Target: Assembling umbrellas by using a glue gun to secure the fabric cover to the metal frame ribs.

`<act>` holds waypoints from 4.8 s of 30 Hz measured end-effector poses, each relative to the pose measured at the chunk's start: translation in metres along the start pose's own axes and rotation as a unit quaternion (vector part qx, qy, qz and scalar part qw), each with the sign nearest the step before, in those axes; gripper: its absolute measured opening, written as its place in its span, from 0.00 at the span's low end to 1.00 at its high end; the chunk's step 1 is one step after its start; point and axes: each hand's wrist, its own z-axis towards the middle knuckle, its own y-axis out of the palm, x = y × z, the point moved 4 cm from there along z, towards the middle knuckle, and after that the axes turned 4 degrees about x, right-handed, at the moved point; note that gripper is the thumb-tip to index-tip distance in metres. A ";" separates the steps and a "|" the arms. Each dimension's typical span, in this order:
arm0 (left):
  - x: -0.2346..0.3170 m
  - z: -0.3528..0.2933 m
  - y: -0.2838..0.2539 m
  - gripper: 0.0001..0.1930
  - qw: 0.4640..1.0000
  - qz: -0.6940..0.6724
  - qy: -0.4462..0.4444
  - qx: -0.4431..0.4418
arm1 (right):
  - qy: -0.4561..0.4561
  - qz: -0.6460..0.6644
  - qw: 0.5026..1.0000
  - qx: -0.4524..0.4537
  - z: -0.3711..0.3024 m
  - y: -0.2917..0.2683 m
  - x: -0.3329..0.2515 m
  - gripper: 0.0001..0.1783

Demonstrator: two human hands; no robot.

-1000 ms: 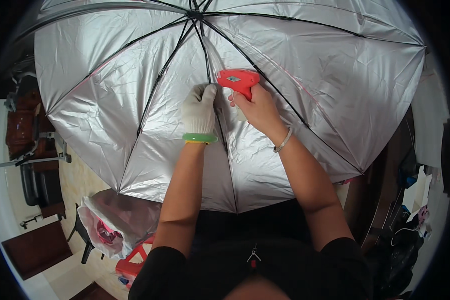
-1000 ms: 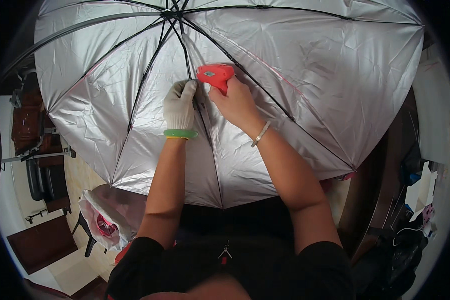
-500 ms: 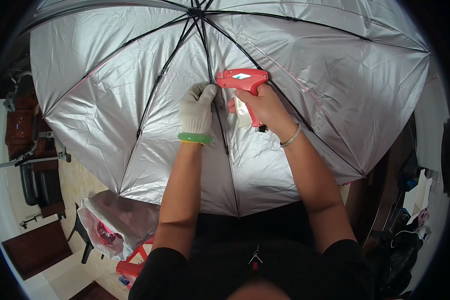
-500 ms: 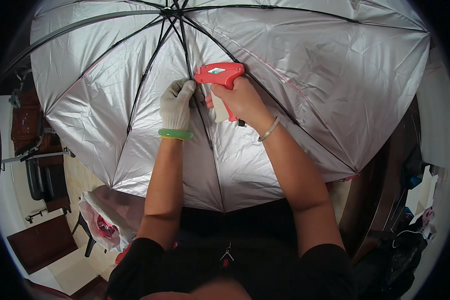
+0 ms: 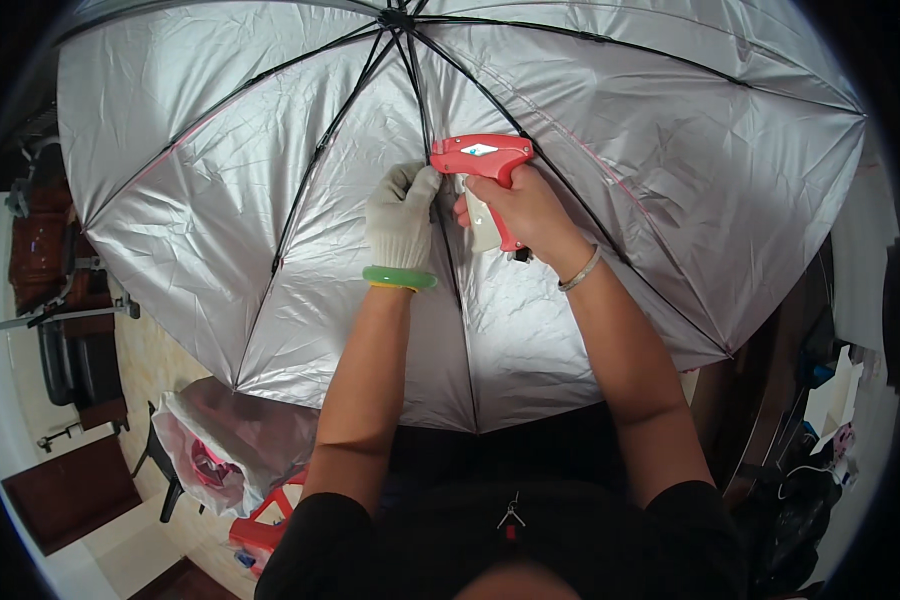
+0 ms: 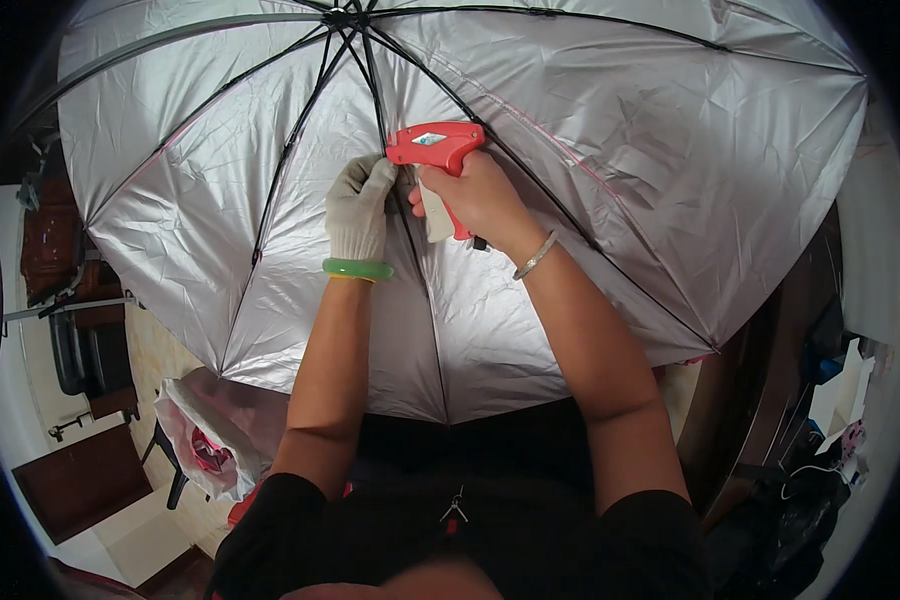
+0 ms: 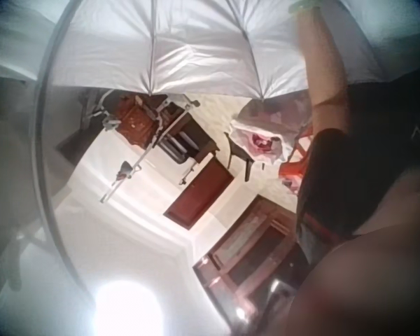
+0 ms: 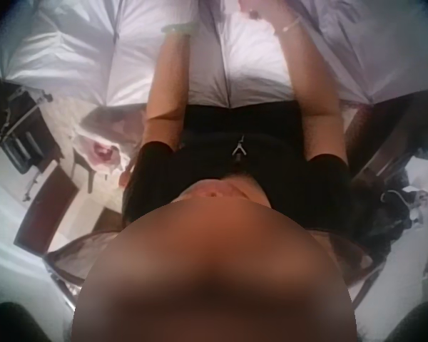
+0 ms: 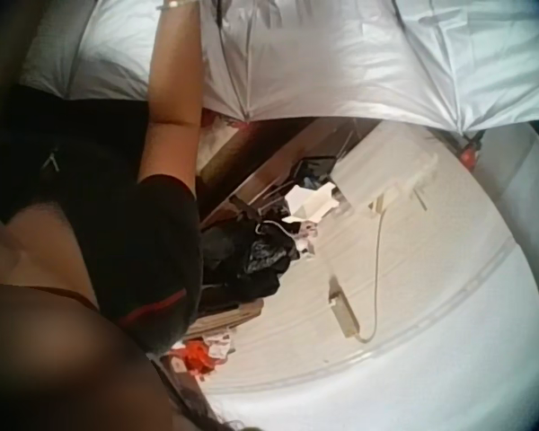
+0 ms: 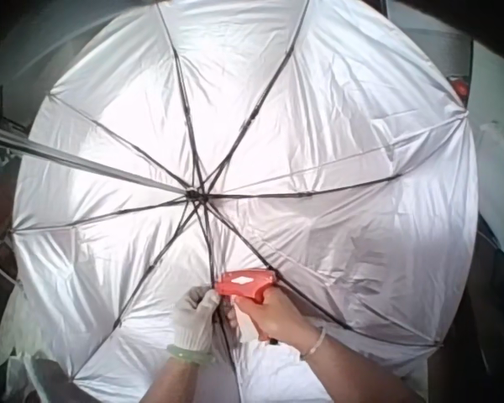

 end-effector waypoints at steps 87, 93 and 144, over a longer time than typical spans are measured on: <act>-0.070 -0.133 -0.044 0.13 0.978 0.082 -0.132 -0.137 | 0.116 0.110 0.987 -0.017 -0.129 0.031 0.103 0.10; -0.018 -0.127 -0.039 0.27 0.797 0.579 0.141 0.099 | 0.135 0.242 0.956 -0.096 -0.169 0.020 0.045 0.20; -0.004 -0.008 0.006 0.09 0.996 0.016 -0.064 -0.059 | -0.143 -0.091 0.978 0.125 -0.027 0.004 0.003 0.19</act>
